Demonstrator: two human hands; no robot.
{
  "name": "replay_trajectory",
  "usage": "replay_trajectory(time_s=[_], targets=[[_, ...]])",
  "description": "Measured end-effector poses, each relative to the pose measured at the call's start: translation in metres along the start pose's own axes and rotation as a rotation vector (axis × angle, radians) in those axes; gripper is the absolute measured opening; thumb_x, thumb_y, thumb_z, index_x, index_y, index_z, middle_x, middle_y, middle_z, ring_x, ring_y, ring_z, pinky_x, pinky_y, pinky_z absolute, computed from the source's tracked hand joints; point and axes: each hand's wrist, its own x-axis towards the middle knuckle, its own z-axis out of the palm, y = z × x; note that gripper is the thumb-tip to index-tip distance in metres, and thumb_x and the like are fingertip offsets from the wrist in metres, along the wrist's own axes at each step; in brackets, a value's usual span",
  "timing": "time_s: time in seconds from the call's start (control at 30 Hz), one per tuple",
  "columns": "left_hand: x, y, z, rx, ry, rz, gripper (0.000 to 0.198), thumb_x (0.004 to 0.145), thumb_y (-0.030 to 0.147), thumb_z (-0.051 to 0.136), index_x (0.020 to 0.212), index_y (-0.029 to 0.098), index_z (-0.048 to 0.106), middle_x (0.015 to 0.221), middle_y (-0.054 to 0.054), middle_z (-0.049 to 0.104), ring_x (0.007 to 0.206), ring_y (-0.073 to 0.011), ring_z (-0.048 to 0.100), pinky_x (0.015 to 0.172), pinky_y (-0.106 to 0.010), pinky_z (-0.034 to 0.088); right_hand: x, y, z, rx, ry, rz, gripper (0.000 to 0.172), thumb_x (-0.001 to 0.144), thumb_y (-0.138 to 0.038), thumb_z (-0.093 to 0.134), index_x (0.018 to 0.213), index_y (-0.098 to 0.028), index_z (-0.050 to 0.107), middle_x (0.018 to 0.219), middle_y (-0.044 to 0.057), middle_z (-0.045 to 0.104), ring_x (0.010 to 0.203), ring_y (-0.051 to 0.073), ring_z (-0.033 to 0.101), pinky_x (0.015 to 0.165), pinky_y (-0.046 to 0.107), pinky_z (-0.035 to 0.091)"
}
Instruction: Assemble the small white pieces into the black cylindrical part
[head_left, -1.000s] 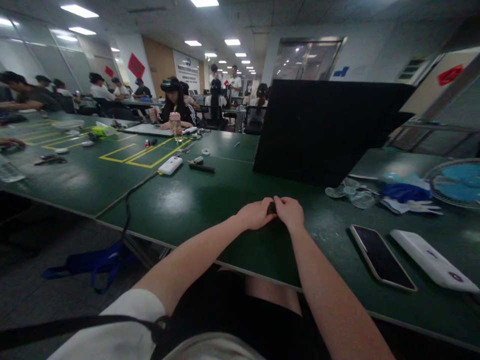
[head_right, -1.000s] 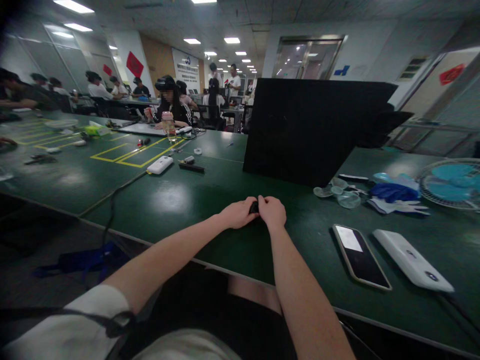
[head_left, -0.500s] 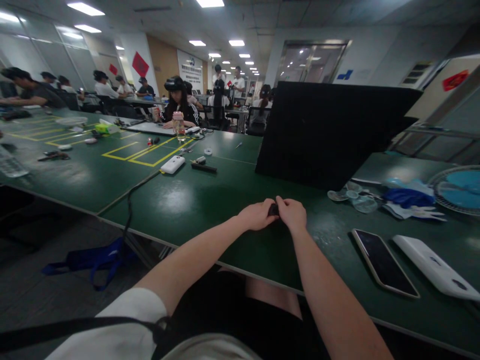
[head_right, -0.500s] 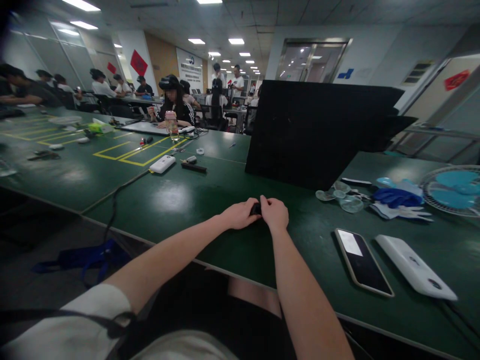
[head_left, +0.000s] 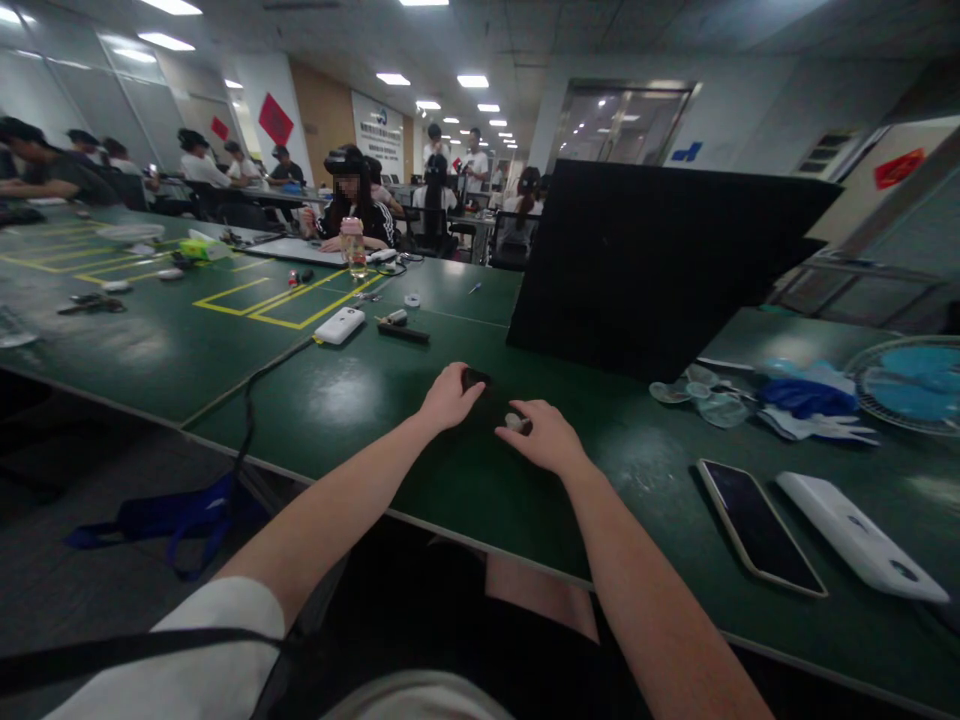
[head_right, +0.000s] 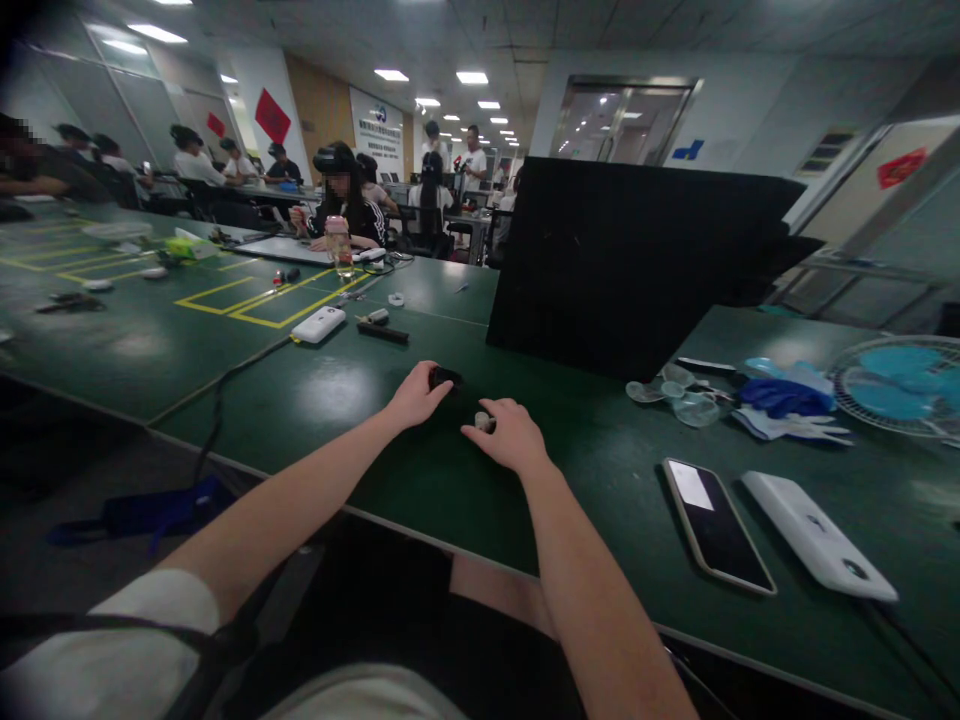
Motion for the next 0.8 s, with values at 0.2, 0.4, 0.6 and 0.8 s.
replay_trajectory(time_s=[0.2, 0.4, 0.6, 0.8], targets=[[-0.013, 0.014, 0.005, 0.210, -0.196, 0.100, 0.052, 0.091, 0.046, 0.060, 0.135, 0.022, 0.048, 0.124, -0.011, 0.067, 0.110, -0.0291, 0.066, 0.095, -0.043, 0.052, 0.002, -0.004, 0.001, -0.032, -0.062, 0.070, 0.019, 0.083, -0.030, 0.065, 0.100, -0.024, 0.074, 0.114, 0.008, 0.068, 0.089, 0.023, 0.066, 0.071, 0.034, 0.054], [-0.018, 0.021, 0.001, 0.200, -0.290, 0.209, 0.051, 0.087, 0.043, 0.065, 0.131, 0.024, 0.048, 0.119, -0.008, 0.069, 0.105, -0.0262, 0.068, 0.089, -0.039, 0.054, 0.000, 0.003, -0.008, 0.152, 0.110, 0.174, 0.023, 0.080, -0.035, 0.069, 0.099, -0.023, 0.071, 0.099, 0.006, 0.071, 0.084, 0.023, 0.066, 0.070, 0.035, 0.053], [-0.023, 0.028, 0.003, 0.155, -0.373, 0.235, 0.053, 0.084, 0.041, 0.067, 0.131, 0.024, 0.051, 0.114, -0.008, 0.071, 0.101, -0.0259, 0.069, 0.087, -0.038, 0.054, -0.005, -0.007, -0.005, 0.325, 0.204, -0.067, 0.025, 0.087, -0.040, 0.066, 0.104, -0.023, 0.070, 0.106, 0.006, 0.070, 0.091, 0.021, 0.065, 0.078, 0.036, 0.054], [-0.022, 0.027, 0.005, 0.104, -0.361, 0.206, 0.053, 0.085, 0.042, 0.067, 0.131, 0.023, 0.051, 0.110, -0.008, 0.072, 0.097, -0.0251, 0.070, 0.087, -0.038, 0.055, -0.001, -0.002, -0.008, 0.345, 0.318, -0.102, 0.029, 0.087, -0.042, 0.067, 0.106, -0.021, 0.071, 0.110, 0.008, 0.070, 0.096, 0.022, 0.065, 0.083, 0.037, 0.054]])
